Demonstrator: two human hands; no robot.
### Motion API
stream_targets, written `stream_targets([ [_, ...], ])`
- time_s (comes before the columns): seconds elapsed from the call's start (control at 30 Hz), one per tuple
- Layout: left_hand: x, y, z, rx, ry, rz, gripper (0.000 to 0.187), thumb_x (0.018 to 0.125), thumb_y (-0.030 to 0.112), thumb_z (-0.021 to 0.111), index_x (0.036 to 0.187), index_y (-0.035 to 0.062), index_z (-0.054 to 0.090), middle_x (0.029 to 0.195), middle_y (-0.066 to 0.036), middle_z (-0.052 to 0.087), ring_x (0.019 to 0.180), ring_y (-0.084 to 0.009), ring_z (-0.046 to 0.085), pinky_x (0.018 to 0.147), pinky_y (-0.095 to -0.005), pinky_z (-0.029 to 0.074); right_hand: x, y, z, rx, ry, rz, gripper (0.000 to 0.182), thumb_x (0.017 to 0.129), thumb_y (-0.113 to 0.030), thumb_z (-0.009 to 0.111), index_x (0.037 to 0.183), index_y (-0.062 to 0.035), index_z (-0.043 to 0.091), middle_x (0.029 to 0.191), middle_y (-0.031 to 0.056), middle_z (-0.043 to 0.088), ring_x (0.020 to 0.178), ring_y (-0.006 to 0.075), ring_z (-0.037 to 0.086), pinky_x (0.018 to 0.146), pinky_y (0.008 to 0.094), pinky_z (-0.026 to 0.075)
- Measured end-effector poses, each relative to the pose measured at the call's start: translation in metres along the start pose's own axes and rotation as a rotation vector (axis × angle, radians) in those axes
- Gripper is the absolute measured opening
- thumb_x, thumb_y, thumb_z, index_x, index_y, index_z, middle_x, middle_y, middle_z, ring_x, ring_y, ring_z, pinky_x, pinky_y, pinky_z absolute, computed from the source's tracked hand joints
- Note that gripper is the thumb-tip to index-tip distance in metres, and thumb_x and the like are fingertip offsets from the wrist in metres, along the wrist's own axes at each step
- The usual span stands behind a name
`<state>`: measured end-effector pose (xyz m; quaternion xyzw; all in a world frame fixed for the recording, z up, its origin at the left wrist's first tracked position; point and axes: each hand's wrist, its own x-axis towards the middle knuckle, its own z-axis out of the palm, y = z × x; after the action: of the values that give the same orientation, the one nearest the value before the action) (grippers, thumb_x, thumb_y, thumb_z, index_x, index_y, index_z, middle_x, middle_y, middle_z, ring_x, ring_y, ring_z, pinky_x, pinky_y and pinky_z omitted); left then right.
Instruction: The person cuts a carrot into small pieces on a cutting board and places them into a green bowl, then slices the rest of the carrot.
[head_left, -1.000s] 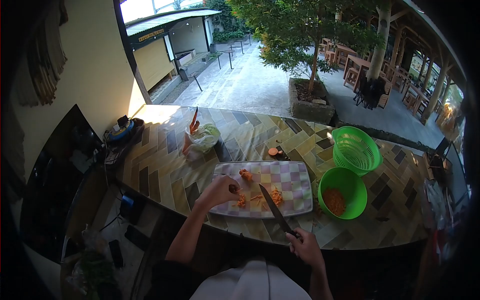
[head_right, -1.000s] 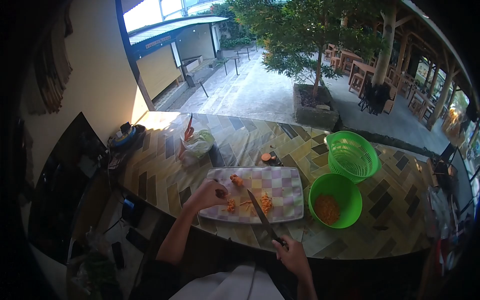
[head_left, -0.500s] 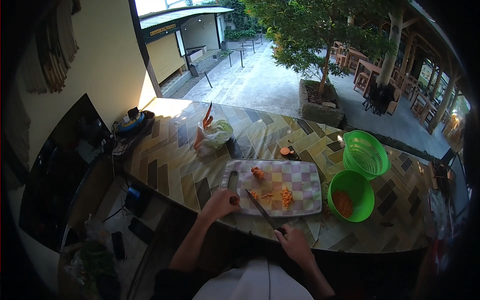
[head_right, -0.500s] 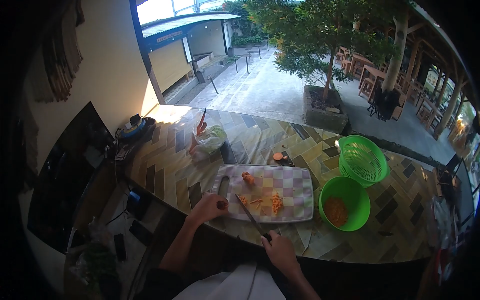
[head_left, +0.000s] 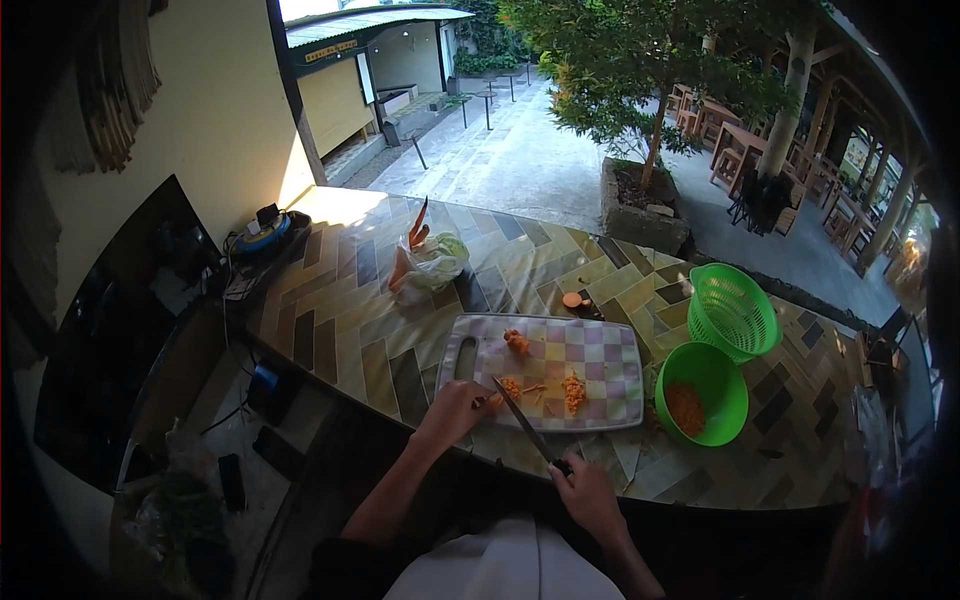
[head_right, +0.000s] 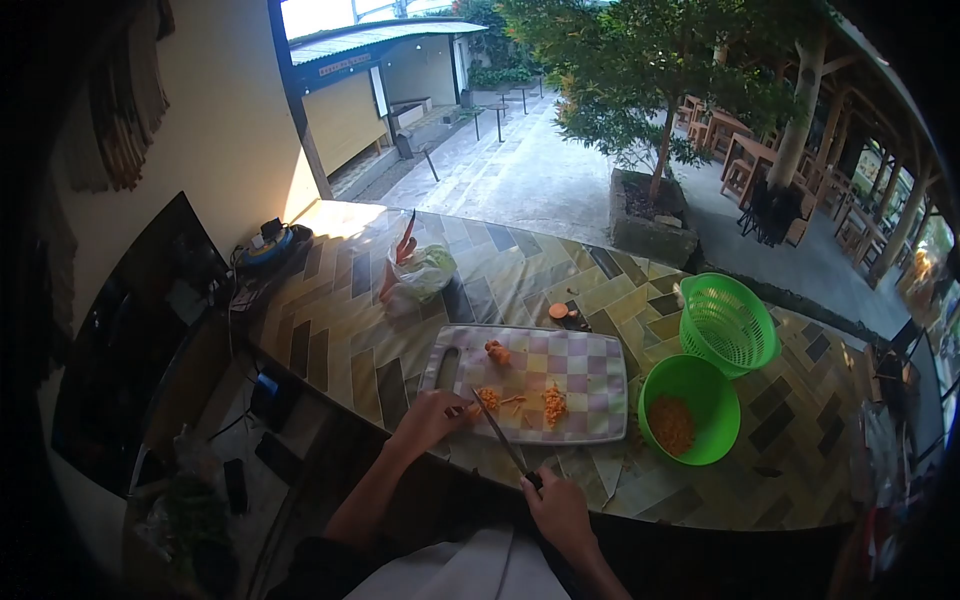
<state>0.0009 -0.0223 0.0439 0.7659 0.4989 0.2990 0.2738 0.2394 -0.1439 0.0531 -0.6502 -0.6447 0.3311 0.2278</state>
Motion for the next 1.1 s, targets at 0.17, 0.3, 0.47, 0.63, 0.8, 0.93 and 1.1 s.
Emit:
stream_targets([
  [0.17,-0.007,-0.005,0.003,-0.05,0.083,-0.029,0.029,0.08,-0.001,0.07,0.109,0.0008,0.072,0.092,-0.023,0.071,0.084,-0.0326,0.072,0.075,-0.037,0.056,-0.005,-0.007,-0.005,-0.011,-0.015,0.023,0.033,0.095,-0.028,0.063,0.099,0.0048,0.063,0.08,0.027,0.065,0.081,0.045,0.065,0.069,0.0484,0.049],
  [0.3,-0.006,-0.016,0.015,-0.075,0.162,-0.019,0.031,0.079,-0.003,0.068,0.109,0.0008,0.072,0.093,-0.023,0.071,0.086,-0.0323,0.072,0.076,-0.0356,0.056,-0.007,0.0,-0.005,0.014,0.016,-0.028,0.034,0.095,-0.028,0.063,0.1,0.0051,0.063,0.079,0.0269,0.065,0.08,0.0448,0.064,0.068,0.0476,0.048],
  [0.47,0.003,-0.014,0.021,-0.068,0.163,-0.02,0.027,0.078,-0.002,0.069,0.104,-0.0009,0.073,0.094,-0.023,0.071,0.086,-0.0319,0.072,0.077,-0.0349,0.056,-0.011,0.001,-0.01,0.046,0.02,0.001,0.034,0.095,-0.028,0.063,0.099,0.005,0.063,0.07,0.0228,0.064,0.069,0.0392,0.065,0.062,0.0433,0.047],
  [0.63,0.005,-0.003,0.021,-0.094,0.193,-0.056,0.021,0.077,0.002,0.072,0.097,-0.0015,0.074,0.092,-0.021,0.072,0.084,-0.0312,0.072,0.078,-0.0367,0.056,-0.011,0.013,-0.01,0.11,0.042,0.022,0.033,0.096,-0.029,0.063,0.098,0.0034,0.064,0.064,0.0184,0.063,0.062,0.0323,0.064,0.058,0.0414,0.046],
  [0.8,0.004,-0.007,0.026,0.029,0.179,-0.057,0.016,0.076,0.006,0.073,0.091,-0.0009,0.075,0.087,-0.019,0.071,0.081,-0.0328,0.069,0.078,-0.0386,0.055,-0.015,0.007,-0.021,0.167,0.012,0.128,0.035,0.096,-0.032,0.062,0.098,0.0029,0.064,0.071,0.0239,0.063,0.073,0.0432,0.065,0.063,0.0466,0.046],
  [0.93,0.006,-0.013,0.03,0.011,0.17,-0.063,0.016,0.076,0.007,0.073,0.09,-0.0011,0.075,0.088,-0.019,0.071,0.08,-0.0341,0.069,0.078,-0.0392,0.055,-0.015,0.013,-0.019,0.176,0.028,0.119,0.036,0.095,-0.032,0.063,0.099,0.0031,0.064,0.067,0.023,0.061,0.069,0.0415,0.064,0.06,0.0457,0.045],
  [1.1,0.003,-0.013,0.026,-0.003,0.141,-0.018,0.016,0.077,0.004,0.072,0.092,-0.0018,0.075,0.089,-0.019,0.07,0.081,-0.0333,0.068,0.078,-0.039,0.055,-0.016,0.011,-0.019,0.19,0.006,0.119,0.036,0.095,-0.032,0.064,0.101,0.003,0.064,0.066,0.0225,0.061,0.067,0.0415,0.063,0.059,0.0458,0.044],
])
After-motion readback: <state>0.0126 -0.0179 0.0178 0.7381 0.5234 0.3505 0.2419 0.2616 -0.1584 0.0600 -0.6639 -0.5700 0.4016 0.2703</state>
